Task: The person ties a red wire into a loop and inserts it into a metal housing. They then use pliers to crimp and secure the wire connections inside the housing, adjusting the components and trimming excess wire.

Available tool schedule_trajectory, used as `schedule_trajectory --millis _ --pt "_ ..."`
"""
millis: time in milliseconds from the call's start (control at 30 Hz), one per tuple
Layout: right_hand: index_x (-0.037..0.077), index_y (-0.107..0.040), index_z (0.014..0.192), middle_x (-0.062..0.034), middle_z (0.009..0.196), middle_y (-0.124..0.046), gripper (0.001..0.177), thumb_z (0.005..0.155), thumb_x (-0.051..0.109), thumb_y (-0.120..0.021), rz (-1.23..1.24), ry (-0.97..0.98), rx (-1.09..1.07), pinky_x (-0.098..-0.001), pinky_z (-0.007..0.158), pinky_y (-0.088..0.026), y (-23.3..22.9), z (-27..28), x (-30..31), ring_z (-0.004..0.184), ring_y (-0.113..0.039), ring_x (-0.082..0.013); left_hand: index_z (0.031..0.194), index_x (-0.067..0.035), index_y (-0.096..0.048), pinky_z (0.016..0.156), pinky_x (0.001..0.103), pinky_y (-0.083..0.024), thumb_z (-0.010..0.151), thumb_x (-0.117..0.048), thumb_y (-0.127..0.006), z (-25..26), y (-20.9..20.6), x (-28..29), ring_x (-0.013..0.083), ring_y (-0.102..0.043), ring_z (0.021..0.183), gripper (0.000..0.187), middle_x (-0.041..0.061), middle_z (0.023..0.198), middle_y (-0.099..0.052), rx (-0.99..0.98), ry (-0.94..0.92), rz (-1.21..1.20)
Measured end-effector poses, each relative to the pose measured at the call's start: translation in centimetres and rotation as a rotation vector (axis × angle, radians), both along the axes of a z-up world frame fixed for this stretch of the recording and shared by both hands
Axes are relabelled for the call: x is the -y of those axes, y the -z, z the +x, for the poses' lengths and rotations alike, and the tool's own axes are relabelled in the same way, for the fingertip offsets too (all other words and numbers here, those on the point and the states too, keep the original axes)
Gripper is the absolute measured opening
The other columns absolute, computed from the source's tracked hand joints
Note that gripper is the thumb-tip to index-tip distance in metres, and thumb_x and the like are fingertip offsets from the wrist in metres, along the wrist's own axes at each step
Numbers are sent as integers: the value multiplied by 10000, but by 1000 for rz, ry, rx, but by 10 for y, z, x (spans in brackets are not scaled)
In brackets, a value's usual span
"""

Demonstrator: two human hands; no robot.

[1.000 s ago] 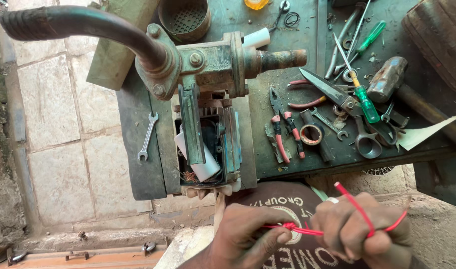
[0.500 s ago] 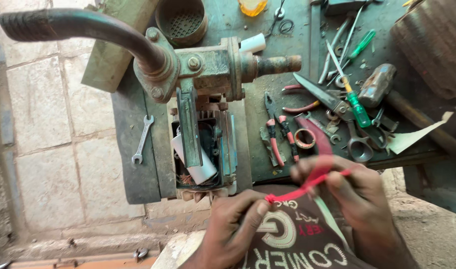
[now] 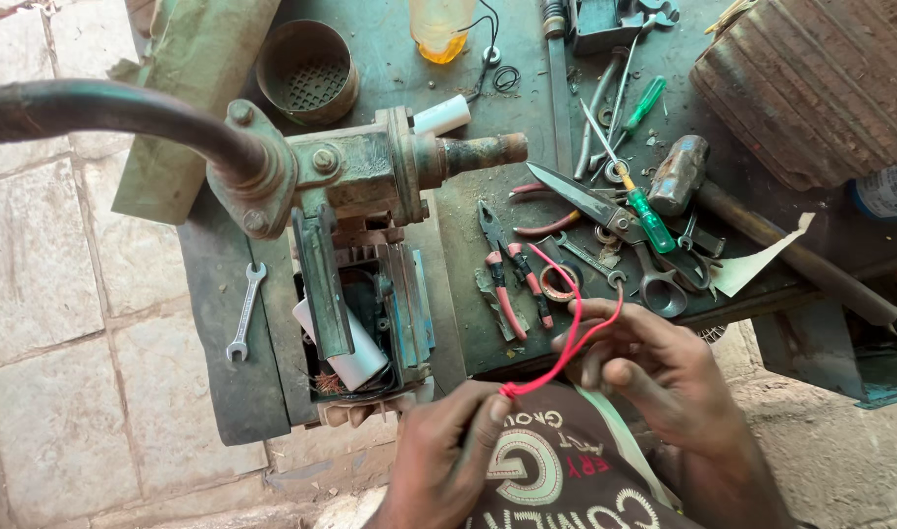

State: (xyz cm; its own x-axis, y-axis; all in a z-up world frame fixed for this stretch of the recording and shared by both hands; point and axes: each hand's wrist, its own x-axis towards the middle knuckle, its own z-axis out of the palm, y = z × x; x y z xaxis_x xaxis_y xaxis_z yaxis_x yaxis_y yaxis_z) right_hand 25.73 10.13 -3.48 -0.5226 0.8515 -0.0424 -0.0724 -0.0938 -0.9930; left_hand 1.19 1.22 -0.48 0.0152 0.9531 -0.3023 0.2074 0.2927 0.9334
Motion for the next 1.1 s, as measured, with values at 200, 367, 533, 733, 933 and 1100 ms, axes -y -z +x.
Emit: schedule_trajectory --millis 200,367,533,733,933,1100 --pt "-58 -625 1150 -268 1014 -727 187 1072 106 -666 -267 161 -350 -282 561 -521 5 -10 7 691 -648 -185 1138 1 -669 658 360 -560 1024 -134 -661 -6 -12 5 302 -747 783 177 150 887 -722 -86 9 355" --pt "-24 -581 1194 -246 996 -722 243 1057 165 -648 -307 186 -418 -326 630 -564 -11 -23 -1 741 -683 -233 1133 -13 -665 634 375 -537 1003 -100 -688 -10 -19 9 306 -723 746 158 142 883 -717 -188 -50 407" --pt "-85 -505 1426 -183 915 -706 449 1073 110 -701 -181 158 -451 -322 830 -559 -12 -44 -8 859 -681 -211 1094 -18 -671 593 379 -517 977 -90 -723 -9 -18 9 290 -706 693 146 127 817 -699 -236 -50 423" --pt "-37 -552 1379 -161 914 -747 506 930 136 -710 -6 127 3 -311 785 -595 -4 -25 -31 860 -733 -191 1074 -15 -673 556 337 -501 959 -64 -731 -17 -26 11 210 -669 626 138 90 799 -684 -334 -223 497" --pt "-19 -741 953 -153 775 -707 249 1004 211 -661 304 460 350 -333 584 -487 -11 -2 -26 595 -624 -202 1096 -7 -669 568 362 -485 955 -52 -732 -21 -39 7 219 -633 638 161 86 793 -642 -567 -261 549" --pt "28 -705 1087 -139 1038 -742 397 848 345 -722 1007 34 482 -509 900 -499 -53 -41 -17 969 -681 -337 1041 -2 -695 526 367 -459 916 -40 -761 -22 -41 4 209 -602 571 147 79 738 -620 -563 -254 564"
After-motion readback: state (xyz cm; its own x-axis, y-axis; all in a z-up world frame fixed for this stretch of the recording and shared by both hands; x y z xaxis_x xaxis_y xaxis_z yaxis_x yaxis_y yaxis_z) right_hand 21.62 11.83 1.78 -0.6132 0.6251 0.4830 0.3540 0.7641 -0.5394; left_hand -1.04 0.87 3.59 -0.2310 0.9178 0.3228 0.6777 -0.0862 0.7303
